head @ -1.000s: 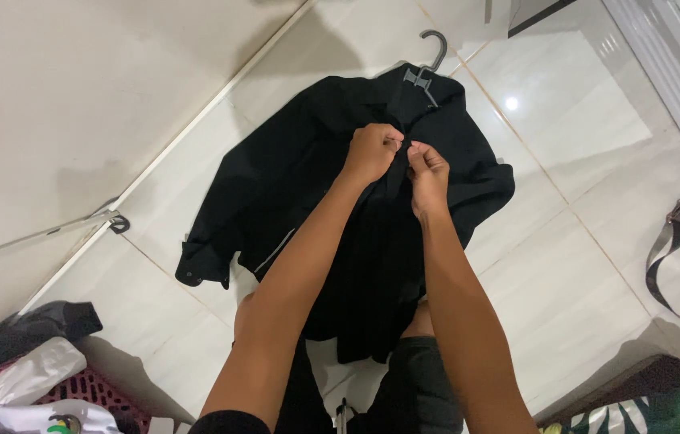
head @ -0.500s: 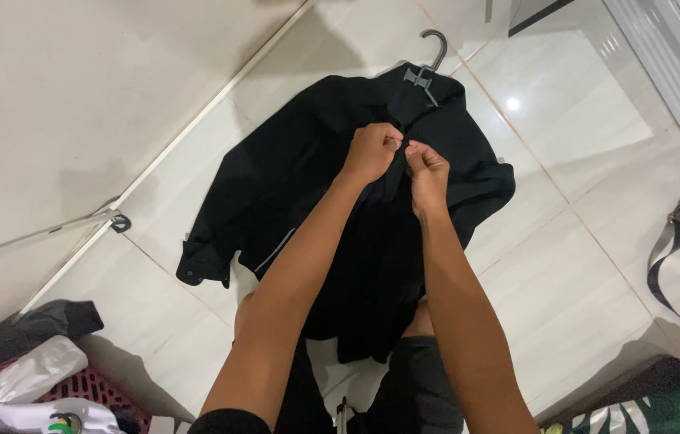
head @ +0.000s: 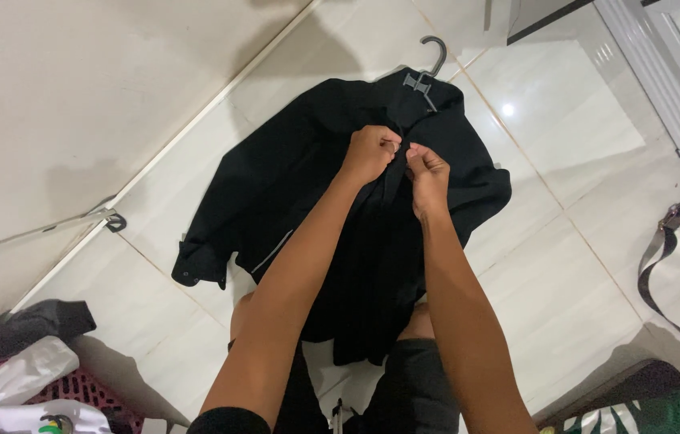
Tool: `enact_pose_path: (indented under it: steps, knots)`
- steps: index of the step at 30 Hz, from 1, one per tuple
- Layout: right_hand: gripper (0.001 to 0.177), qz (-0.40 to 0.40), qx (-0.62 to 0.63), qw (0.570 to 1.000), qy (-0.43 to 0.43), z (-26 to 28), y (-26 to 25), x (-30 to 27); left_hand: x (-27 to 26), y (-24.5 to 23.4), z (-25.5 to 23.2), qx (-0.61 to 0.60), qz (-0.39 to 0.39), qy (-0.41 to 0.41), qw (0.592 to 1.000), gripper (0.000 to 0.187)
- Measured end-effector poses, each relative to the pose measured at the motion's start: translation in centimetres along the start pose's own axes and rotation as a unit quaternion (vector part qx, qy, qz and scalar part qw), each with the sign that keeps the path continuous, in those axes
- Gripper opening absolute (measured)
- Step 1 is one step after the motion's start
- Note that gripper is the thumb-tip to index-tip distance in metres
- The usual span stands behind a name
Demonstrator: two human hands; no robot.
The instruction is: Organizing shirts onto hangers and placing them in a wardrobe.
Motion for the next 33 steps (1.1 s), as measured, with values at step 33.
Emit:
enact_pose_path:
  steps: [33]
  knots:
    - [0.011,-0.070,-0.302,0.949,-0.059,3.6,3.1,-1.6,-1.9,-0.2,-2.9,0.023,-0.007,-0.026,0.999,0.021]
Point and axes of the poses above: each hand's wrist, its own x-axis towards the middle knuckle, its own y-axis out of the palm, z = x × y, the point moved 4 cm from there along x, towards the middle knuckle, and after that the axes turned 14 degrees about z, right-handed, at the moved point
